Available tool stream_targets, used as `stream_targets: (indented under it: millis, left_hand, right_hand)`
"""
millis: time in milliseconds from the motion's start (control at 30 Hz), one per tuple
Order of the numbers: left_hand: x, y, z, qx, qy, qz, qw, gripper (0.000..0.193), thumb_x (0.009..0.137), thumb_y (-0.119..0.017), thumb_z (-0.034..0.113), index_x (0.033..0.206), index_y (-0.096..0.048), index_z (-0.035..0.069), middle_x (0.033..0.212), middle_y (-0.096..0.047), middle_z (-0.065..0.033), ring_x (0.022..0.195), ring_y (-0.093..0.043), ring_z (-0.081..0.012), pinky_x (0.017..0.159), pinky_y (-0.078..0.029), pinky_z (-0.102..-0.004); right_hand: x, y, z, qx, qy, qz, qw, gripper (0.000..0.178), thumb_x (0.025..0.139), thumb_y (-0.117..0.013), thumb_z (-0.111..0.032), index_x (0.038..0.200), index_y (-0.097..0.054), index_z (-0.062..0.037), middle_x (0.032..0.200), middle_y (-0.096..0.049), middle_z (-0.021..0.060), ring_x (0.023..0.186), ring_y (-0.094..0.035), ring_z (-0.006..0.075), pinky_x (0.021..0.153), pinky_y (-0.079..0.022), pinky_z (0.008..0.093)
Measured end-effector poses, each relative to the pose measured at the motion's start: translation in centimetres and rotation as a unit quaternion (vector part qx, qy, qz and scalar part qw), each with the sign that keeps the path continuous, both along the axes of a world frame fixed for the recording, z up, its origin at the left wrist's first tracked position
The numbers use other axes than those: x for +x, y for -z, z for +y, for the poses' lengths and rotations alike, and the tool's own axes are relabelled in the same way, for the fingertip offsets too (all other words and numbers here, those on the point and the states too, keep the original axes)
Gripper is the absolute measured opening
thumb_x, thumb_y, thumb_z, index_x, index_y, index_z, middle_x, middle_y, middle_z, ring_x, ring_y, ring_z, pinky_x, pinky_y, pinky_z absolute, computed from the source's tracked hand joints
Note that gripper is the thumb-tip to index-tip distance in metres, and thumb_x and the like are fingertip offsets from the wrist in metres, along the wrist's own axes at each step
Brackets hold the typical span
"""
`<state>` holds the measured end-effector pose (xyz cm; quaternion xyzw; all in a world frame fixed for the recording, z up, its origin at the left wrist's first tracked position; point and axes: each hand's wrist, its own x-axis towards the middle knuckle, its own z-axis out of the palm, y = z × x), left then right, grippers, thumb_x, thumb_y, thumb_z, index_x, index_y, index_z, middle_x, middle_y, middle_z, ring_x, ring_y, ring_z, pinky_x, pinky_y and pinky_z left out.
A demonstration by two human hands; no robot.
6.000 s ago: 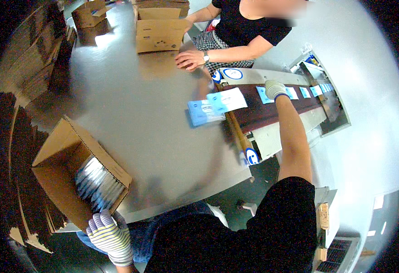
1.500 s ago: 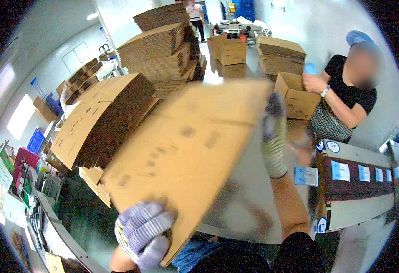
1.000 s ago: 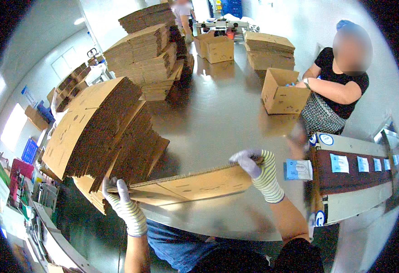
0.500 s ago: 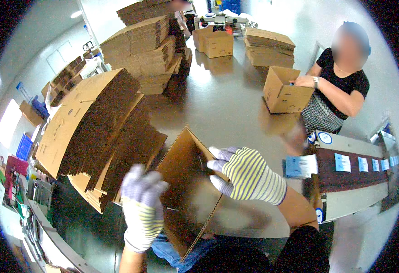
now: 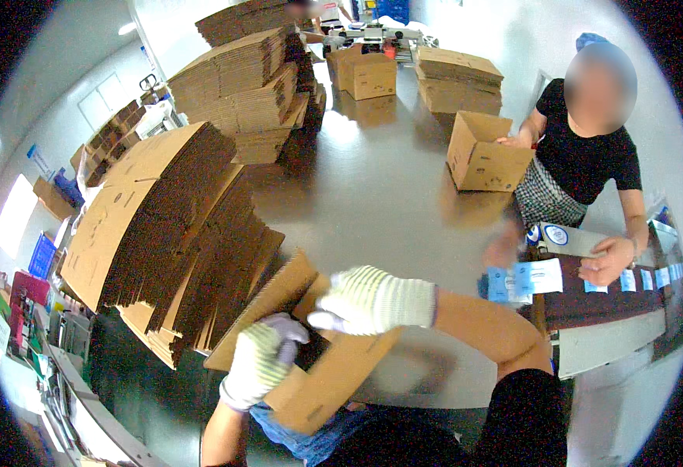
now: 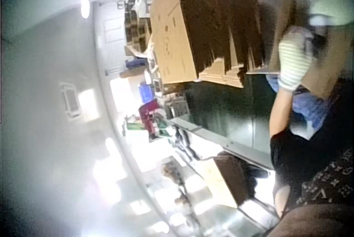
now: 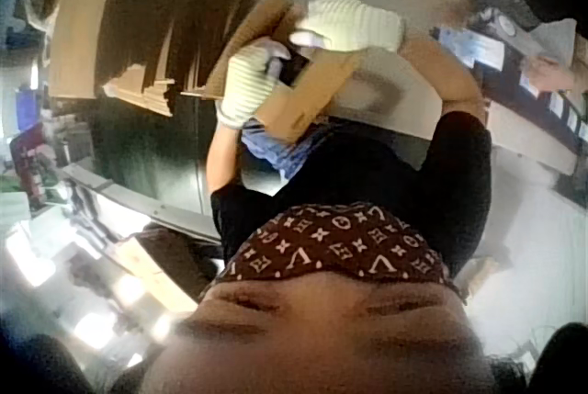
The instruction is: The person places blue packets into cardboard boxes and assembles additional boxes on a metal table in a manufacturing environment.
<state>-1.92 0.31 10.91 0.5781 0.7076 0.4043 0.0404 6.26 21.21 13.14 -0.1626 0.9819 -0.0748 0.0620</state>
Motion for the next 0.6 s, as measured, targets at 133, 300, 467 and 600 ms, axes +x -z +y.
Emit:
stream_targets:
  millis: [133,300,467,600]
  left_hand:
    - [1.6,-1.9,-1.5,-0.019,-0.099,-0.084,0.991,0.023,0.085,-0.054,0.008,0.107,-0.058,0.002,0.087,-0.065,-0.0175,0.082,-0.064,-0.0319,0.080,-0.050,-0.0393]
    - [2.2,2.4,-2.3,-0.215,-0.069,0.147,0.963,0.030,0.085,-0.060,0.027,0.104,-0.059,0.004,0.076,-0.063,-0.0179,0.075,-0.060,-0.0367,0.079,-0.045,-0.0451]
    - [-0.4,3.3,-5.1,0.116,-0.281,0.005,0.953,0.019,0.093,-0.054,0.023,0.093,-0.058,0.004,0.074,-0.060,-0.0109,0.074,-0.059,-0.0251,0.065,-0.047,-0.0375]
    - [2.9,5.9,-2.4,0.305,-0.238,-0.247,0.889,0.042,0.098,-0.043,0.040,0.113,-0.047,0.001,0.106,-0.059,-0.0109,0.095,-0.056,-0.0152,0.078,-0.049,-0.0331]
  right_hand:
    - [-2.9,4.6,-0.2,-0.004,0.026,0.171,0.985,0.029,0.087,-0.052,-0.031,0.094,-0.063,-0.0055,0.093,-0.060,0.0126,0.086,-0.054,0.0306,0.080,-0.047,0.0416]
    - [-2.0,4.7,-0.5,-0.142,0.074,0.227,0.961,0.027,0.084,-0.059,-0.029,0.098,-0.061,-0.0049,0.102,-0.060,0.0139,0.092,-0.056,0.0328,0.084,-0.046,0.0420]
    - [3.5,3.3,2.6,-0.313,0.277,0.387,0.822,0.043,0.082,-0.067,-0.032,0.111,-0.056,-0.0022,0.114,-0.058,0.0180,0.107,-0.055,0.0329,0.092,-0.044,0.0424]
    - [5.0,4.4,2.3,-0.386,0.323,0.392,0.770,0.052,0.082,-0.068,-0.036,0.117,-0.054,-0.0001,0.116,-0.059,0.0198,0.108,-0.057,0.0329,0.091,-0.045,0.0412]
